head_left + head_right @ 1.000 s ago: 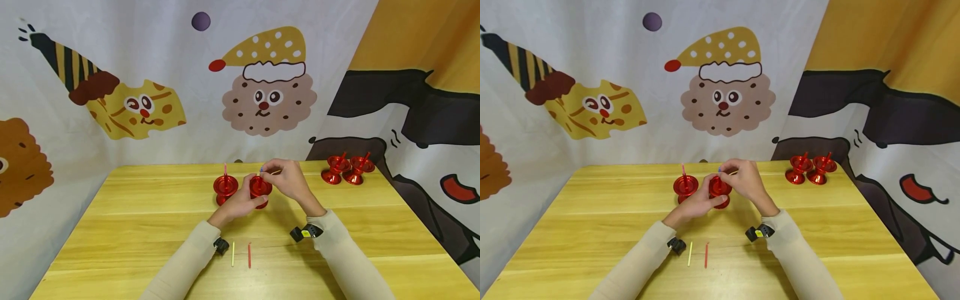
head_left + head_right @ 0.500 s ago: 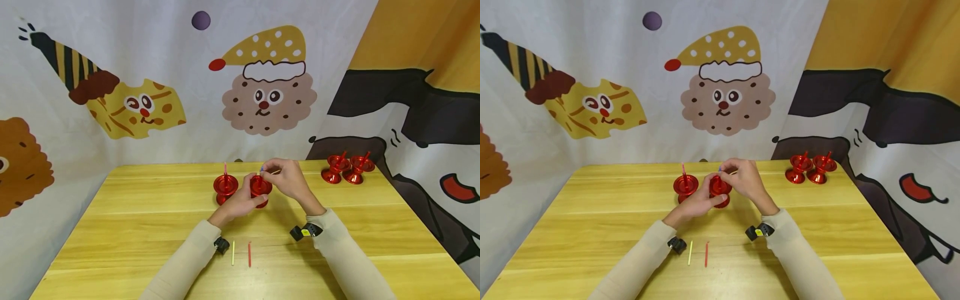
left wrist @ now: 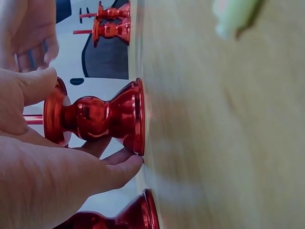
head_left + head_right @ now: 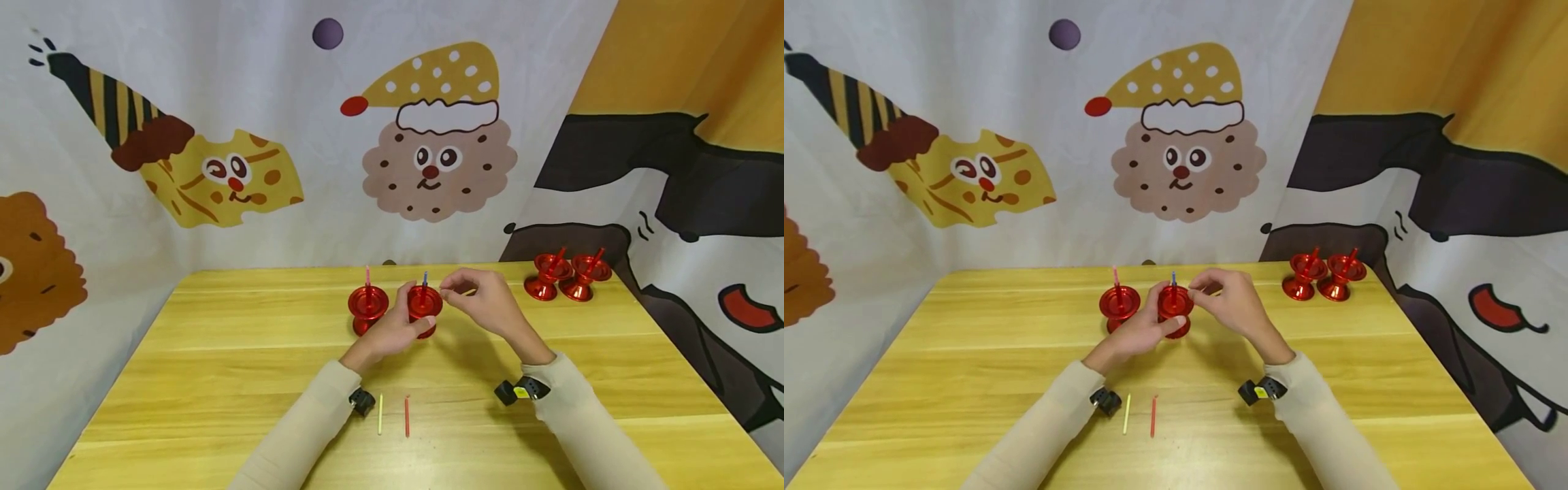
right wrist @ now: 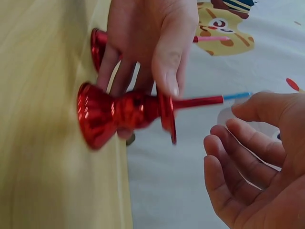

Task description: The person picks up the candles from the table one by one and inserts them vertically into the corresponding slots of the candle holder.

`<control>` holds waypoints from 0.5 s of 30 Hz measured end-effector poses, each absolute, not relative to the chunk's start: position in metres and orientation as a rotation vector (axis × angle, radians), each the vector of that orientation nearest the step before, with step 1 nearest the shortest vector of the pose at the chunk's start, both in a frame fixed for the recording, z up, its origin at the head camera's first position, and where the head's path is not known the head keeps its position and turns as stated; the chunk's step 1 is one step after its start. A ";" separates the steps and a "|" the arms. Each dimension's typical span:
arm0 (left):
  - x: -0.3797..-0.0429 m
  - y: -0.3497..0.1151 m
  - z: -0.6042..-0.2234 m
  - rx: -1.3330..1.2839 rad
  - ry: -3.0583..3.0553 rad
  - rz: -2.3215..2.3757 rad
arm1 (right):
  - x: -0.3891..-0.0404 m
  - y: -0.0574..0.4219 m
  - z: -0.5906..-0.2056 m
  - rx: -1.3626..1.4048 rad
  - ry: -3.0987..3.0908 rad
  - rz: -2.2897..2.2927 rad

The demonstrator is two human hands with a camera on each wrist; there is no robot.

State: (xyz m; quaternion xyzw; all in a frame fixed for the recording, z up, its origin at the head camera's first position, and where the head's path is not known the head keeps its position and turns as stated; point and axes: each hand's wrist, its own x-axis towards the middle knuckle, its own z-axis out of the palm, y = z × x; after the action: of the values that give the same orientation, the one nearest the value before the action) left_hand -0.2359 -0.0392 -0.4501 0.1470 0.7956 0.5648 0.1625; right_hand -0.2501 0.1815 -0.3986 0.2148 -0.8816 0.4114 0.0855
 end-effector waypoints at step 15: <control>-0.239 -0.040 -0.452 0.353 2.282 1.664 | -0.232 0.266 -0.408 0.487 -2.656 1.040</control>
State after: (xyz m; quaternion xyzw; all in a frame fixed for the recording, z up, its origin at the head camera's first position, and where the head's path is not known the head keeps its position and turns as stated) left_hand -0.2386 -0.0397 -0.4524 0.1227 0.7930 0.5783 0.1472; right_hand -0.2315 0.2661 -0.4084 0.1671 -0.9108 0.3566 0.1239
